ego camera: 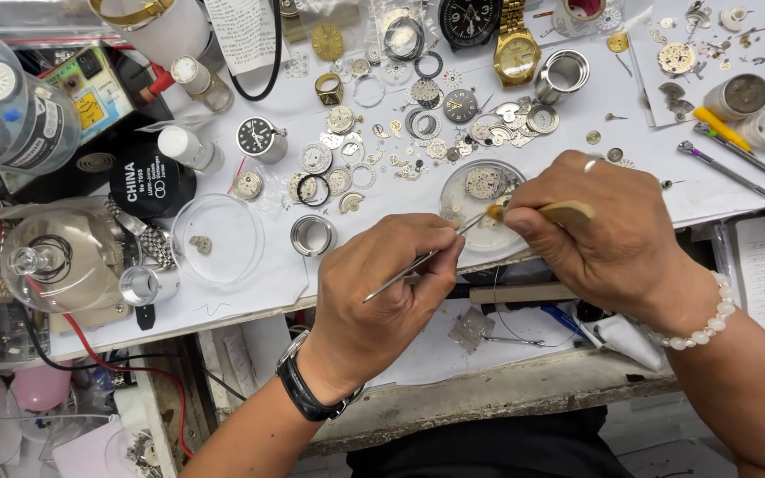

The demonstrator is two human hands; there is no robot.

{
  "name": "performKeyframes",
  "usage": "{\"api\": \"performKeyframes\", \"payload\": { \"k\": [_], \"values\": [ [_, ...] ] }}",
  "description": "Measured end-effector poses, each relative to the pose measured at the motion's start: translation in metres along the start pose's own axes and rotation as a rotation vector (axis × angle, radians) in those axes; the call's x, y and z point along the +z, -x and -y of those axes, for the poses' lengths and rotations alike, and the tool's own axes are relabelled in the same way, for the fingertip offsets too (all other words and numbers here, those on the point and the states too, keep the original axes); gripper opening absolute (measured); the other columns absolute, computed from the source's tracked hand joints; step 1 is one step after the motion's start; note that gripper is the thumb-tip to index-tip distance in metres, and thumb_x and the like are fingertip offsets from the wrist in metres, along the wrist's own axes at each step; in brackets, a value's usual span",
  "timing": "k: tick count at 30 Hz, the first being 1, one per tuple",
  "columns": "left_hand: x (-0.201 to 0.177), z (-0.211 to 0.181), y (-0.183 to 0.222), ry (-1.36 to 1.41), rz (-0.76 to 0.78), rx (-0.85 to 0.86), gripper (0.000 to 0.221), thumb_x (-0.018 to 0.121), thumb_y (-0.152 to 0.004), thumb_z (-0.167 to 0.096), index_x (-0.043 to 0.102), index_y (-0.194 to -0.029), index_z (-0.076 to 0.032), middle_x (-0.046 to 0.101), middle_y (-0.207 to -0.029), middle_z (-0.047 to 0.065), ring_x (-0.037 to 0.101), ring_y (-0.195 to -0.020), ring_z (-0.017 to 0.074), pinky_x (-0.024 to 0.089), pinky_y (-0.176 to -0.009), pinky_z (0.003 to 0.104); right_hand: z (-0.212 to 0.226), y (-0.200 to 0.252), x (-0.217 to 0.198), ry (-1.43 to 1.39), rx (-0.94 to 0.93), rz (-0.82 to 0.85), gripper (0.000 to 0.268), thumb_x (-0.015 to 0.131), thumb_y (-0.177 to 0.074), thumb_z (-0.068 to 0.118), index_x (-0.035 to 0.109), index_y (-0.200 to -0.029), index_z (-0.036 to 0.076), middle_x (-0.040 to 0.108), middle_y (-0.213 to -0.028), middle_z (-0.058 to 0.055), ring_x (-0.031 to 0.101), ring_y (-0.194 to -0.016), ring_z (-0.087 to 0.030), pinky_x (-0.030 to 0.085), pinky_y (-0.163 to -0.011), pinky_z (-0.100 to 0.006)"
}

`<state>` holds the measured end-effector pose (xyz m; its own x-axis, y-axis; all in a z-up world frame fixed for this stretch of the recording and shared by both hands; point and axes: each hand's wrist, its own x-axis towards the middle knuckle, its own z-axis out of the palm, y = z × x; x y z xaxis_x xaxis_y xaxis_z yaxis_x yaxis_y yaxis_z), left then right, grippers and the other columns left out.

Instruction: A person uses tweezers and a small brush to clean and manipulate tiny internal components of a watch movement on a cluttered repair bench.

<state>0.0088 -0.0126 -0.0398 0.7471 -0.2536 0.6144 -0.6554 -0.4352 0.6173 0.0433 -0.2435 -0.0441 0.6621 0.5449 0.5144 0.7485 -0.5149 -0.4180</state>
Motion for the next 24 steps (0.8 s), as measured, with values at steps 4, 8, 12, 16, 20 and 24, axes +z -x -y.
{"api": "performKeyframes", "payload": {
  "k": [4, 8, 12, 16, 20, 24],
  "values": [
    [0.000, 0.004, 0.001, -0.002, -0.012, 0.006, 0.023, 0.078, -0.095, 0.006, 0.061, -0.108, -0.003, 0.075, -0.097, 0.011, 0.078, -0.085, 0.0230, 0.064, -0.070, 0.027, -0.007, 0.005, 0.000, 0.050, 0.025, 0.028, 0.022, 0.046, -0.110, 0.022, 0.059, -0.096, 0.010, 0.056, -0.070, -0.003, 0.048, -0.055, -0.020, 0.034, -0.049, -0.035],
    [0.001, 0.006, 0.002, -0.029, -0.007, 0.037, 0.027, 0.079, -0.096, 0.006, 0.058, -0.112, -0.004, 0.075, -0.096, 0.010, 0.078, -0.084, 0.0226, 0.063, -0.070, 0.027, -0.006, 0.004, 0.002, 0.048, 0.022, 0.026, 0.018, 0.048, -0.110, 0.021, 0.060, -0.105, 0.008, 0.062, -0.077, -0.004, 0.053, -0.059, -0.022, 0.039, -0.052, -0.037],
    [0.000, 0.005, 0.002, -0.012, -0.006, 0.049, 0.028, 0.078, -0.096, 0.008, 0.057, -0.112, -0.002, 0.075, -0.096, 0.012, 0.078, -0.085, 0.0247, 0.063, -0.073, 0.029, 0.000, 0.001, -0.001, 0.011, 0.117, -0.001, 0.029, 0.049, -0.109, 0.021, 0.066, -0.096, 0.002, 0.067, -0.079, -0.009, 0.060, -0.066, -0.026, 0.042, -0.058, -0.039],
    [0.000, 0.003, -0.001, -0.030, -0.018, 0.045, 0.026, 0.079, -0.093, 0.010, 0.060, -0.106, -0.001, 0.076, -0.095, 0.012, 0.078, -0.083, 0.0242, 0.062, -0.071, 0.029, -0.005, 0.007, 0.011, -0.022, 0.013, -0.026, 0.018, 0.056, -0.107, 0.023, 0.054, -0.102, 0.006, 0.063, -0.078, -0.004, 0.058, -0.062, -0.020, 0.043, -0.052, -0.033],
    [-0.001, 0.002, -0.001, -0.015, -0.010, 0.040, 0.024, 0.078, -0.093, 0.010, 0.060, -0.105, 0.000, 0.074, -0.093, 0.012, 0.076, -0.080, 0.0238, 0.062, -0.070, 0.029, -0.002, 0.006, 0.012, -0.095, 0.066, -0.104, 0.021, 0.057, -0.105, 0.018, 0.062, -0.097, -0.001, 0.069, -0.080, -0.013, 0.063, -0.063, -0.023, 0.047, -0.057, -0.033],
    [-0.001, 0.003, -0.002, -0.040, -0.013, 0.053, 0.025, 0.078, -0.093, 0.010, 0.058, -0.104, -0.001, 0.074, -0.094, 0.011, 0.074, -0.079, 0.0236, 0.059, -0.070, 0.030, -0.004, 0.006, 0.022, -0.076, 0.016, -0.109, 0.028, 0.055, -0.104, 0.025, 0.061, -0.086, 0.003, 0.067, -0.072, -0.007, 0.061, -0.059, -0.020, 0.046, -0.051, -0.033]
  ]
}}
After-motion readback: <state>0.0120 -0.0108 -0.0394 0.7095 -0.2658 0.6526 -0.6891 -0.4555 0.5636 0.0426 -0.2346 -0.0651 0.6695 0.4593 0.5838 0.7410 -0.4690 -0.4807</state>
